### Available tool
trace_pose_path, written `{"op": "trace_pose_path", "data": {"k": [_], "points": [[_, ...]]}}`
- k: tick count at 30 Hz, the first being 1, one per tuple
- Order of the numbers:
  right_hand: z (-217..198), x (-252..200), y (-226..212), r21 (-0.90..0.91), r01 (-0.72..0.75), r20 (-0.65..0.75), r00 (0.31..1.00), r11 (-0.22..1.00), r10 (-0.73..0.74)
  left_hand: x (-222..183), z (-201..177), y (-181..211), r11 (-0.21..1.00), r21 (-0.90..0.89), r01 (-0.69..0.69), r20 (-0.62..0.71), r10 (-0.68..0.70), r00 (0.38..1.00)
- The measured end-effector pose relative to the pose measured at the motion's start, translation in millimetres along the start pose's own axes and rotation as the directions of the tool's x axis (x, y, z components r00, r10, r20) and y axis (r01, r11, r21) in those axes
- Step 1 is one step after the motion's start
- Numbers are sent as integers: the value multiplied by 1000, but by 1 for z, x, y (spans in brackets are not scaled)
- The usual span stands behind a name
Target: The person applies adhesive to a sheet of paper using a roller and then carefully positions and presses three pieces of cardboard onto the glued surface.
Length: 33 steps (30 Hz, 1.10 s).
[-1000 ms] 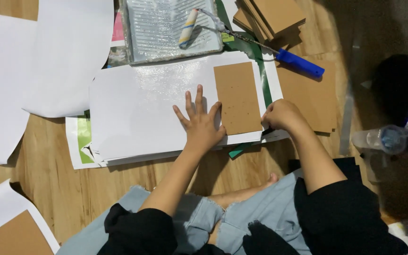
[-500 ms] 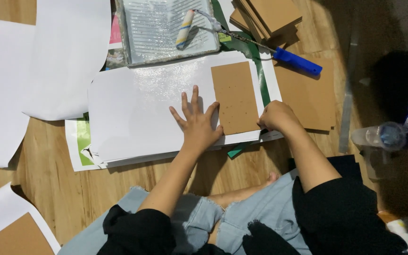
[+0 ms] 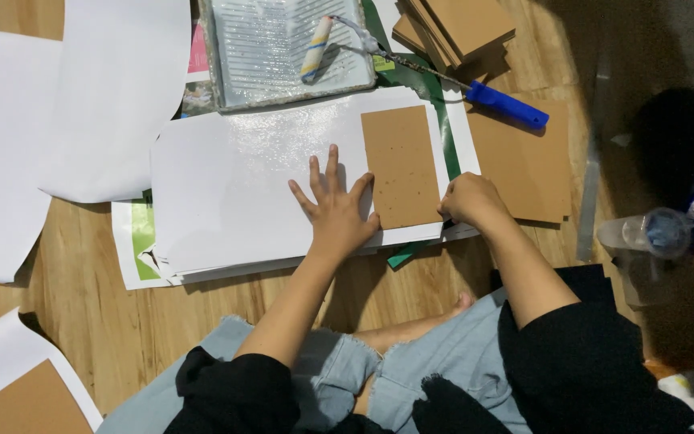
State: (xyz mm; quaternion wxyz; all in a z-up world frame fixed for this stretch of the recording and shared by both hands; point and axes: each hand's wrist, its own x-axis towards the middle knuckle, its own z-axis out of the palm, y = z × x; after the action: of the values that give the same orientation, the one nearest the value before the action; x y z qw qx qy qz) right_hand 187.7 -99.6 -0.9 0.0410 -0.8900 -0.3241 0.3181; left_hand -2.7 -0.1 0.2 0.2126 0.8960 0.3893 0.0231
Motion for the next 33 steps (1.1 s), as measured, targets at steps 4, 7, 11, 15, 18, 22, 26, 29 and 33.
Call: {"op": "trace_pose_path", "data": {"k": [4, 7, 11, 15, 18, 22, 26, 29, 33], "points": [[13, 15, 12, 8, 17, -42, 999, 1000, -16, 1, 2, -1, 1000, -10, -8, -10, 8, 1000], [20, 22, 17, -23, 47, -55, 997, 999, -48, 1, 2, -1, 1000, -4, -10, -1, 10, 1000], [28, 29, 21, -21, 66, -93, 993, 998, -67, 1, 1, 0, 1000, 12, 0, 5, 0, 1000], [-11, 19, -10, 46, 152, -284, 949, 987, -133, 1, 1, 0, 1000, 25, 0, 3, -1, 1000], [-22, 22, -27, -41, 301, -406, 866, 953, -291, 1, -1, 1, 1000, 29, -8, -3, 8, 1000], [-25, 21, -33, -60, 248, -339, 906, 967, -253, 5, 0, 0, 999, 34, -9, 13, 8, 1000], [-16, 29, -29, -205, 162, -246, 946, 965, -211, 1, 1, 2, 999, 33, -22, 15, 22, 1000], [-21, 30, -40, -287, 164, -243, 941, 944, -237, 5, 0, 3, 999, 31, -22, 9, 21, 1000], [-22, 29, -45, -357, 173, -242, 932, 918, -269, 3, -2, 5, 999, 38, -33, -5, 33, 999]]}}
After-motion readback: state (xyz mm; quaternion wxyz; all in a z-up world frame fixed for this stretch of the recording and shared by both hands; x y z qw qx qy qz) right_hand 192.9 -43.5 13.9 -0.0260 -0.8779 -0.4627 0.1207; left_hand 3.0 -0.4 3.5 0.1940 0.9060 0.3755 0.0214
